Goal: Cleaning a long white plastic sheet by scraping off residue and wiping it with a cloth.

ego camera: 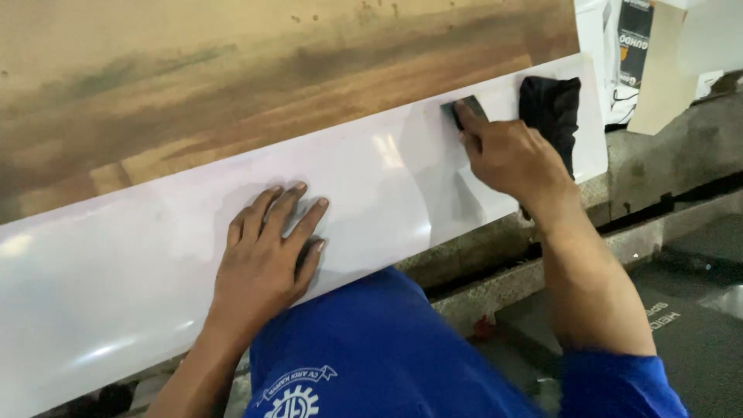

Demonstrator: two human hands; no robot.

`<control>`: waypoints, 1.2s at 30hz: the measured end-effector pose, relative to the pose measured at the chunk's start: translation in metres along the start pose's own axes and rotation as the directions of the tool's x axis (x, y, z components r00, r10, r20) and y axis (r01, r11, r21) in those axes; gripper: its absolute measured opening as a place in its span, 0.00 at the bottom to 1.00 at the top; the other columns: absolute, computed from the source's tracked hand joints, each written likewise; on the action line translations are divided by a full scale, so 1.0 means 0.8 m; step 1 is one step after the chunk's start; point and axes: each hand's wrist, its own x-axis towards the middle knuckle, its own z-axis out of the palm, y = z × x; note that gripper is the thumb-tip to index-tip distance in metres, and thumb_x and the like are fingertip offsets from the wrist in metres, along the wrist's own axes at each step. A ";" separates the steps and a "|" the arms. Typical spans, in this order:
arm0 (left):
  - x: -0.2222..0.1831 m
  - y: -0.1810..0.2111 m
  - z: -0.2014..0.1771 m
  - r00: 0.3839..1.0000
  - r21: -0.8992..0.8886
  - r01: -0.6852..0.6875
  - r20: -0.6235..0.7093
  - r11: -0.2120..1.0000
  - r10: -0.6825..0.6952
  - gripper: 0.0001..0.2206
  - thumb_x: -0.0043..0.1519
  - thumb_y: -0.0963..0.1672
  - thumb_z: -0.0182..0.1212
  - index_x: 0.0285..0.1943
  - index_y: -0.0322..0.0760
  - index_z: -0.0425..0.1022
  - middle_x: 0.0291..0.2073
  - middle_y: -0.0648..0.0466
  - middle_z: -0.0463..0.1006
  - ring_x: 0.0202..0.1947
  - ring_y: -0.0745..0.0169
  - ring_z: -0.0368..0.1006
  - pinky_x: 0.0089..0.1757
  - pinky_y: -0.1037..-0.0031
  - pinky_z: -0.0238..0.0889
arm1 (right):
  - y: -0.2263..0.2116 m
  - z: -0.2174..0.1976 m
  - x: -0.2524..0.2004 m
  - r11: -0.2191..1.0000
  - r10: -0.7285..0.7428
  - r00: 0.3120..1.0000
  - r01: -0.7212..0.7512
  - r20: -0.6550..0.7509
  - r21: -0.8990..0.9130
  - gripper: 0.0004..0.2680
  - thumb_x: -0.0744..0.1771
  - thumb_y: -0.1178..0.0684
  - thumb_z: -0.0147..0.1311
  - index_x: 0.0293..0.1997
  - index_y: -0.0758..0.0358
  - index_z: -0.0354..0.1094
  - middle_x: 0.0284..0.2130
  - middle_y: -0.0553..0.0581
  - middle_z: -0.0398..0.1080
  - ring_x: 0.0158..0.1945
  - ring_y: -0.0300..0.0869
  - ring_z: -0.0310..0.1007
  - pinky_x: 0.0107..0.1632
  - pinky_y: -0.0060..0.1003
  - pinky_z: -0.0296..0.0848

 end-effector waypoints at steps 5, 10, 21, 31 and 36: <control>-0.001 0.003 0.002 1.000 -0.008 0.012 0.011 1.000 -0.012 0.22 0.62 0.48 0.60 0.67 0.48 0.73 0.67 0.48 0.68 0.68 0.44 0.60 0.60 0.51 0.55 | 0.000 -0.006 -0.007 0.999 0.043 0.998 -0.043 0.040 -0.019 0.17 0.70 0.46 0.47 0.69 0.43 0.65 0.39 0.70 0.75 0.43 0.65 0.76 0.49 0.60 0.73; -0.002 0.003 0.001 1.000 -0.008 -0.027 -0.005 1.000 0.027 0.23 0.62 0.48 0.60 0.67 0.46 0.72 0.67 0.46 0.68 0.67 0.43 0.60 0.60 0.51 0.55 | 0.001 -0.005 -0.014 0.996 0.082 0.991 -0.077 0.104 -0.051 0.18 0.70 0.45 0.45 0.71 0.42 0.61 0.37 0.69 0.76 0.42 0.64 0.76 0.50 0.59 0.73; -0.005 0.003 0.000 1.000 -0.039 -0.014 -0.003 0.999 0.013 0.22 0.62 0.48 0.61 0.67 0.46 0.73 0.66 0.47 0.69 0.67 0.43 0.61 0.61 0.53 0.55 | 0.000 -0.010 -0.013 0.995 0.068 0.989 -0.058 0.132 -0.078 0.18 0.71 0.46 0.44 0.72 0.43 0.60 0.35 0.70 0.76 0.41 0.65 0.76 0.49 0.59 0.73; -0.007 0.002 0.006 0.999 -0.048 -0.022 -0.033 0.999 0.020 0.22 0.62 0.48 0.61 0.67 0.46 0.73 0.66 0.48 0.69 0.68 0.44 0.60 0.61 0.53 0.55 | 0.006 -0.009 -0.002 0.996 0.069 0.992 -0.064 0.102 -0.057 0.18 0.71 0.46 0.43 0.71 0.43 0.61 0.37 0.68 0.76 0.42 0.64 0.76 0.49 0.58 0.73; 0.000 0.004 0.003 0.999 -0.039 -0.040 -0.009 0.998 0.040 0.23 0.62 0.48 0.61 0.67 0.45 0.72 0.67 0.47 0.68 0.68 0.43 0.60 0.60 0.51 0.55 | 0.006 -0.011 -0.014 0.993 0.108 0.988 -0.102 0.107 -0.066 0.18 0.70 0.46 0.43 0.72 0.41 0.60 0.38 0.68 0.76 0.44 0.63 0.76 0.51 0.58 0.73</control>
